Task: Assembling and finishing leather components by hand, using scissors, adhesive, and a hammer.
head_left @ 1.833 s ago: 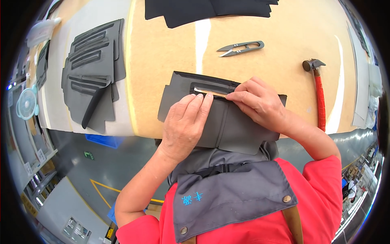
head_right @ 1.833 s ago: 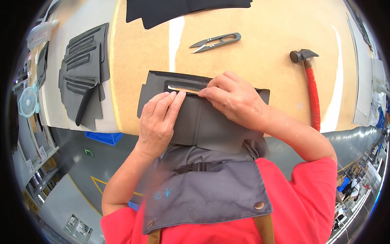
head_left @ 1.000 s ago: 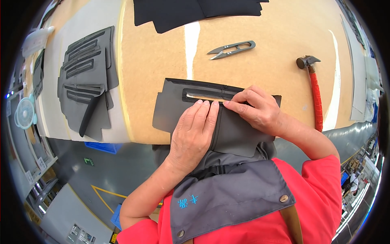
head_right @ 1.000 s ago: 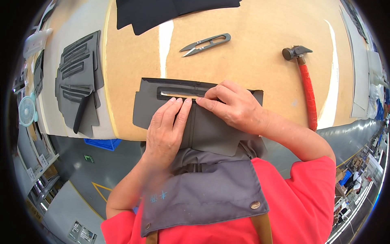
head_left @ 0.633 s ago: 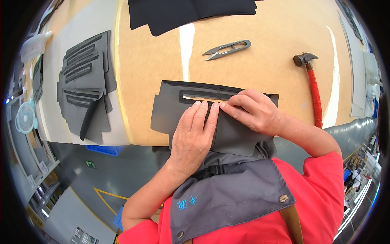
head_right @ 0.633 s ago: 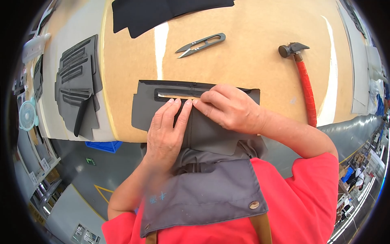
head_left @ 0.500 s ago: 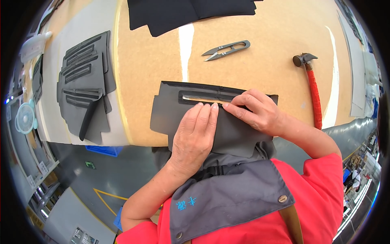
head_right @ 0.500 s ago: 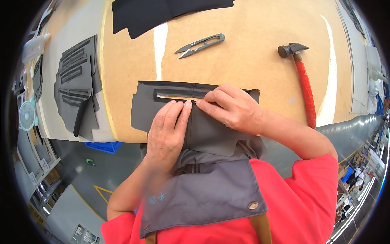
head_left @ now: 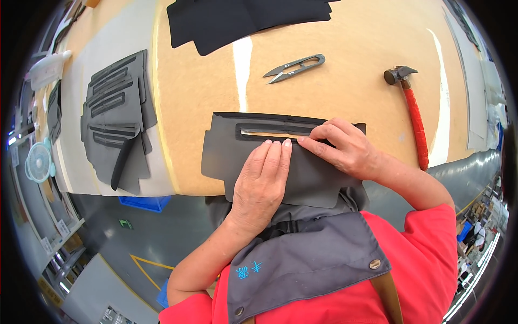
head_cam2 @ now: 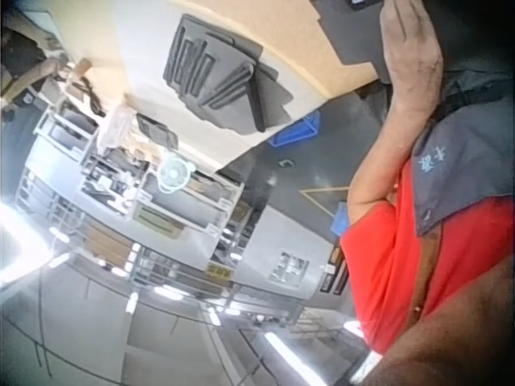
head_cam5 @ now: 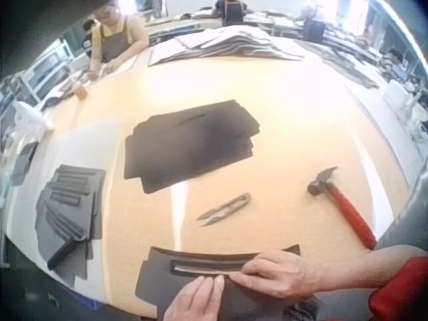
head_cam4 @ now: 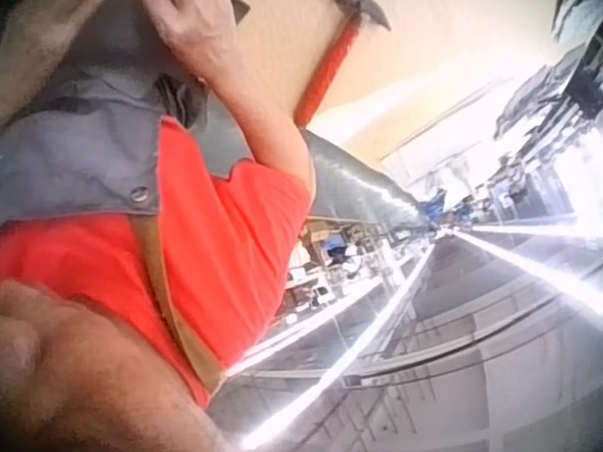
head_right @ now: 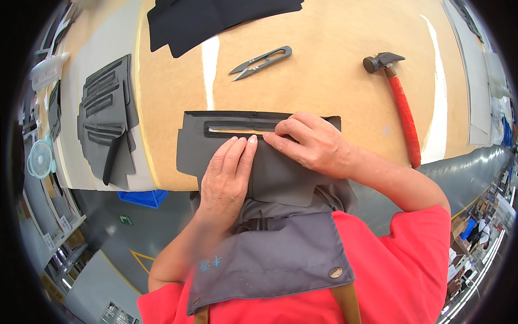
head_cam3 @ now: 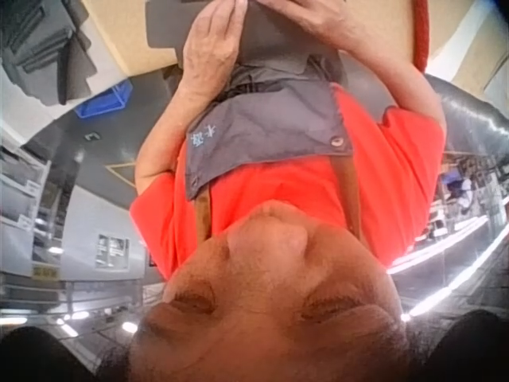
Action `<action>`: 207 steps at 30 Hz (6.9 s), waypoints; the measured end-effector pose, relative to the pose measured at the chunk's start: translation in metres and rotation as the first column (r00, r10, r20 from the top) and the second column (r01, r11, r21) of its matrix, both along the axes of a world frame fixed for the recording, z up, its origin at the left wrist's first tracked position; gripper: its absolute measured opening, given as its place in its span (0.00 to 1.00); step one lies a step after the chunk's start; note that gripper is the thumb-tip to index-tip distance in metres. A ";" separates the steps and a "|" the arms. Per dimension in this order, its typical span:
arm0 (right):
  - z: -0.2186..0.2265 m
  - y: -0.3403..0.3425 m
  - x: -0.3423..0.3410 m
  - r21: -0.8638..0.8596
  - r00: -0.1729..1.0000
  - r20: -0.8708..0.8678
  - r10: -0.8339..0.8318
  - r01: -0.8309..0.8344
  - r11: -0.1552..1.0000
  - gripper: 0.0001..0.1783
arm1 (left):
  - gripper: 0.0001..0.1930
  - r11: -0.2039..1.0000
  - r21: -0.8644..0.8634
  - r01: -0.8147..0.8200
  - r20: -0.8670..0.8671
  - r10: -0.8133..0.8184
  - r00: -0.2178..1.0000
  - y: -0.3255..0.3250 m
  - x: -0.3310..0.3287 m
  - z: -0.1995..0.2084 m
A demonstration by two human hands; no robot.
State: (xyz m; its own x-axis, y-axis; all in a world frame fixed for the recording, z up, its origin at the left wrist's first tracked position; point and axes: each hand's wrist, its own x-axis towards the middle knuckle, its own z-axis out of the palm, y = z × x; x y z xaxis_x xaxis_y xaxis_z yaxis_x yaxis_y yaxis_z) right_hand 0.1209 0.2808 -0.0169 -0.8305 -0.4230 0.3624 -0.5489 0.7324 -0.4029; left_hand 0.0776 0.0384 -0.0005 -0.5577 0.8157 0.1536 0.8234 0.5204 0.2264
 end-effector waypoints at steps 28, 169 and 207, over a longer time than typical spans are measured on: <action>-0.011 0.019 0.012 -0.061 1.000 0.010 0.017 -0.017 0.998 0.26 | 0.28 0.992 -0.116 -0.050 -0.048 0.045 0.998 0.015 0.019 0.006; 0.010 -0.122 -0.092 -0.114 0.930 0.351 -0.108 0.157 0.981 0.07 | 0.08 0.826 0.114 -0.551 0.629 0.370 0.684 -0.088 -0.096 0.010; -0.026 -0.110 -0.077 -0.028 0.980 -0.160 0.116 -0.122 0.992 0.24 | 0.08 0.790 -0.374 -0.486 0.778 0.552 0.299 -0.066 -0.132 0.032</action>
State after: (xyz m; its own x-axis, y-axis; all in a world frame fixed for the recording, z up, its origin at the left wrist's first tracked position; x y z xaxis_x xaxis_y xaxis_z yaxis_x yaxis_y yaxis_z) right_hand 0.0443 0.1712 -0.0434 -0.7059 -0.4990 0.5027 -0.6902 0.6440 -0.3300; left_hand -0.0540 -0.0274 0.0320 -0.6891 0.2955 -0.6617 -0.1925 0.8056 0.5603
